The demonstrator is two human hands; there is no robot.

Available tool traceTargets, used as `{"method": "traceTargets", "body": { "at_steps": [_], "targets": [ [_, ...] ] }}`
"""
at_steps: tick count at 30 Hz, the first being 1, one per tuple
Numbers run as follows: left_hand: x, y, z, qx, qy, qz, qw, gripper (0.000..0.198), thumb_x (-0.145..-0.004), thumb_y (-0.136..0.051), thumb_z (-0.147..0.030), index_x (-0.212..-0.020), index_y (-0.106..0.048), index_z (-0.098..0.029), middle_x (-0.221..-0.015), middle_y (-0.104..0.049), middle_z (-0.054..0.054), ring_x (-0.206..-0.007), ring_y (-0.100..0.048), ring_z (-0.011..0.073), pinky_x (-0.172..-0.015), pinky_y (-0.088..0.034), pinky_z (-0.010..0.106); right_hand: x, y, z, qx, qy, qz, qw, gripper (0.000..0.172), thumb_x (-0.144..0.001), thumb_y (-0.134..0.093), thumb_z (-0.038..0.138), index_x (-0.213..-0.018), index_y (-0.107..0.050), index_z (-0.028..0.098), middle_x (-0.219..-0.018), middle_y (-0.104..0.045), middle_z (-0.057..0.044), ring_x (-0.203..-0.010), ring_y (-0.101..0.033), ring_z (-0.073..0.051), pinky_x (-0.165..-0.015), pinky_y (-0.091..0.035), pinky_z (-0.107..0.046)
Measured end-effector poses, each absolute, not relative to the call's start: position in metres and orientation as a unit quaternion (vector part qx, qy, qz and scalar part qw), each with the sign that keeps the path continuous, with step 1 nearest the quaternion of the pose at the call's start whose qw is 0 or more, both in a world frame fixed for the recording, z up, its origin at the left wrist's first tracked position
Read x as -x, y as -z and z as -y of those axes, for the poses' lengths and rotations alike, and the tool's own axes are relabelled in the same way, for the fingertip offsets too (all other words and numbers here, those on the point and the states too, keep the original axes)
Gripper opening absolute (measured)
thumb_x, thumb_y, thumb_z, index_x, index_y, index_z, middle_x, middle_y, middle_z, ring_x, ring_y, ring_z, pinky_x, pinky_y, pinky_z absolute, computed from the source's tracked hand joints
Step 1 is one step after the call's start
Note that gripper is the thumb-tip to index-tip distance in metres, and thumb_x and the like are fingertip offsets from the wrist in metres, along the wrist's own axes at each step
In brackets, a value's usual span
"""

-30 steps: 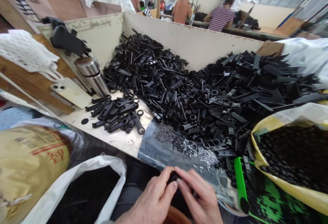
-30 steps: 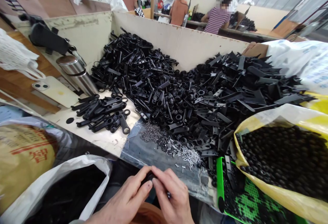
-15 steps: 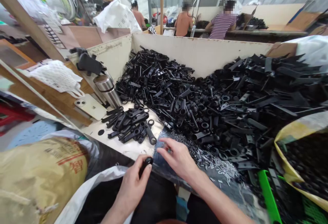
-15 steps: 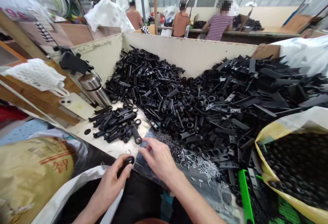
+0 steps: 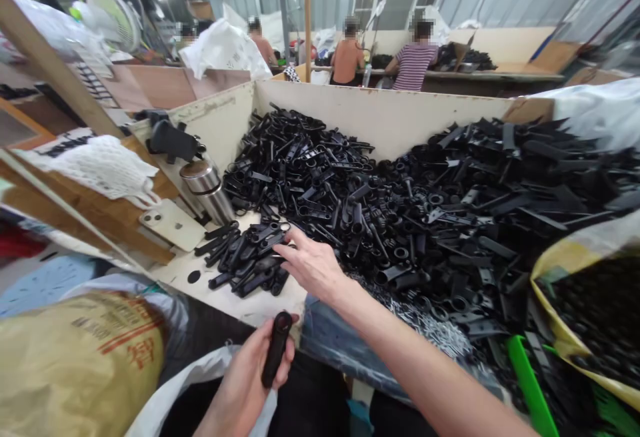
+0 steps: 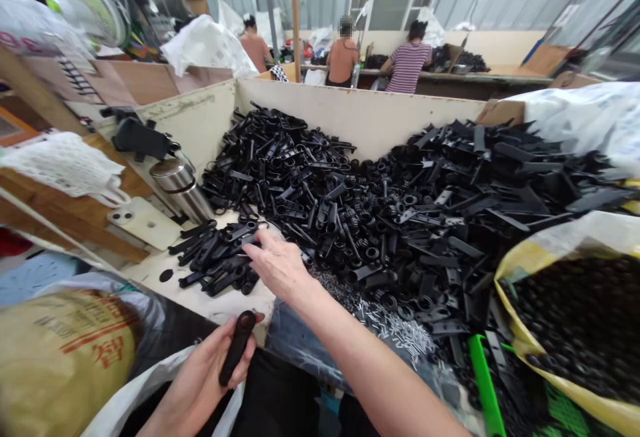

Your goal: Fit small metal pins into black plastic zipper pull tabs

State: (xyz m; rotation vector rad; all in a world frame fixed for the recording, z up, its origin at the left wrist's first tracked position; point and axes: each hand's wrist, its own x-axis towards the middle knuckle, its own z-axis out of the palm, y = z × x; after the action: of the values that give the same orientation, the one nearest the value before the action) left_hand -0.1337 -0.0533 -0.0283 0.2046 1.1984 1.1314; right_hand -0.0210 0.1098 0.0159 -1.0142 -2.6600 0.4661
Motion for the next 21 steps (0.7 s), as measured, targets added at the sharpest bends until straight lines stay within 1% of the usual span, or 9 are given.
{"method": "traceTargets", "body": {
  "at_steps": [3,5,8,10,12,14,17,19,21],
  "targets": [
    [0.125,0.024,0.052,-0.088,-0.492,-0.502,0.706,0.041,-0.087,-0.069,-0.048,-0.11,-0.066,-0.013,-0.075,-0.062,0.001,-0.057,-0.05,0.0089,-0.055,-0.038,0.022,0.016,-0.026,-0.116,0.327,-0.165,0.917,0.157,0.042,-0.095,-0.064,0.022,-0.136,-0.058,0.033,-0.138,-0.055,-0.003,-0.107,-0.065,-0.017,-0.081,-0.052,-0.025],
    [0.115,0.023,0.053,-0.137,-0.498,-0.515,0.684,0.043,-0.085,-0.073,-0.047,-0.115,-0.065,-0.017,-0.076,-0.06,-0.001,-0.061,-0.051,0.01,-0.059,-0.041,0.023,-0.004,-0.024,-0.104,0.337,-0.218,0.888,0.225,0.036,-0.097,-0.061,0.024,-0.133,-0.062,0.029,-0.128,-0.061,-0.004,-0.101,-0.066,-0.017,-0.085,-0.052,-0.026],
    [0.097,0.026,0.052,-0.261,-0.474,-0.559,0.628,0.042,-0.084,-0.074,-0.042,-0.118,-0.062,-0.021,-0.086,-0.064,0.001,-0.066,-0.052,0.0125,-0.058,-0.042,0.024,-0.051,-0.009,-0.07,0.394,-0.402,0.777,0.282,0.023,-0.098,-0.058,0.032,-0.11,-0.075,0.023,-0.095,-0.07,-0.003,-0.081,-0.066,-0.017,-0.074,-0.052,-0.027],
    [0.087,0.028,0.05,-0.347,-0.428,-0.594,0.586,0.035,-0.085,-0.07,-0.034,-0.118,-0.061,-0.024,-0.097,-0.067,0.004,-0.077,-0.058,0.0165,-0.063,-0.045,0.025,-0.08,0.006,-0.044,0.439,-0.532,0.664,0.29,0.03,-0.097,-0.058,0.041,-0.109,-0.075,0.018,-0.09,-0.073,-0.005,-0.081,-0.067,-0.019,-0.073,-0.052,-0.028],
    [0.078,0.028,0.047,-0.416,-0.376,-0.623,0.545,0.032,-0.085,-0.067,-0.026,-0.116,-0.063,-0.026,-0.099,-0.068,0.004,-0.09,-0.062,0.0206,-0.076,-0.048,0.029,-0.099,0.02,-0.021,0.467,-0.597,0.584,0.291,0.039,-0.094,-0.06,0.051,-0.106,-0.075,0.016,-0.081,-0.073,-0.005,-0.076,-0.066,-0.019,-0.071,-0.052,-0.028],
    [0.071,0.025,0.044,-0.462,-0.329,-0.646,0.511,0.031,-0.083,-0.066,-0.023,-0.113,-0.064,-0.026,-0.094,-0.066,0.002,-0.091,-0.063,0.022,-0.083,-0.048,0.033,-0.107,0.032,-0.006,0.478,-0.634,0.533,0.293,0.046,-0.089,-0.065,0.059,-0.102,-0.076,0.016,-0.079,-0.073,-0.005,-0.071,-0.064,-0.018,-0.067,-0.051,-0.028],
    [0.061,0.021,0.041,-0.484,-0.284,-0.657,0.503,0.035,-0.081,-0.066,-0.024,-0.116,-0.063,-0.027,-0.09,-0.064,0.001,-0.084,-0.062,0.0215,-0.08,-0.049,0.034,-0.11,0.041,0.003,0.48,-0.664,0.486,0.303,0.053,-0.08,-0.072,0.066,-0.097,-0.078,0.016,-0.076,-0.071,-0.004,-0.065,-0.059,-0.016,-0.06,-0.048,-0.025],
    [0.056,0.02,0.042,-0.482,-0.28,-0.647,0.521,0.041,-0.08,-0.066,-0.022,-0.12,-0.061,-0.027,-0.094,-0.065,0.001,-0.088,-0.064,0.021,-0.082,-0.05,0.034,-0.112,0.043,0.003,0.487,-0.665,0.476,0.307,0.054,-0.079,-0.072,0.067,-0.095,-0.079,0.016,-0.069,-0.067,-0.002,-0.059,-0.054,-0.013,-0.054,-0.044,-0.022],
    [0.051,0.021,0.045,-0.463,-0.287,-0.622,0.563,0.044,-0.082,-0.063,-0.023,-0.126,-0.056,-0.027,-0.095,-0.065,0.002,-0.082,-0.065,0.0189,-0.077,-0.053,0.033,-0.117,0.043,0.002,0.491,-0.66,0.48,0.306,0.053,-0.08,-0.071,0.067,-0.092,-0.08,0.015,-0.064,-0.064,-0.001,-0.056,-0.05,-0.011,-0.05,-0.04,-0.021]
  ]
}}
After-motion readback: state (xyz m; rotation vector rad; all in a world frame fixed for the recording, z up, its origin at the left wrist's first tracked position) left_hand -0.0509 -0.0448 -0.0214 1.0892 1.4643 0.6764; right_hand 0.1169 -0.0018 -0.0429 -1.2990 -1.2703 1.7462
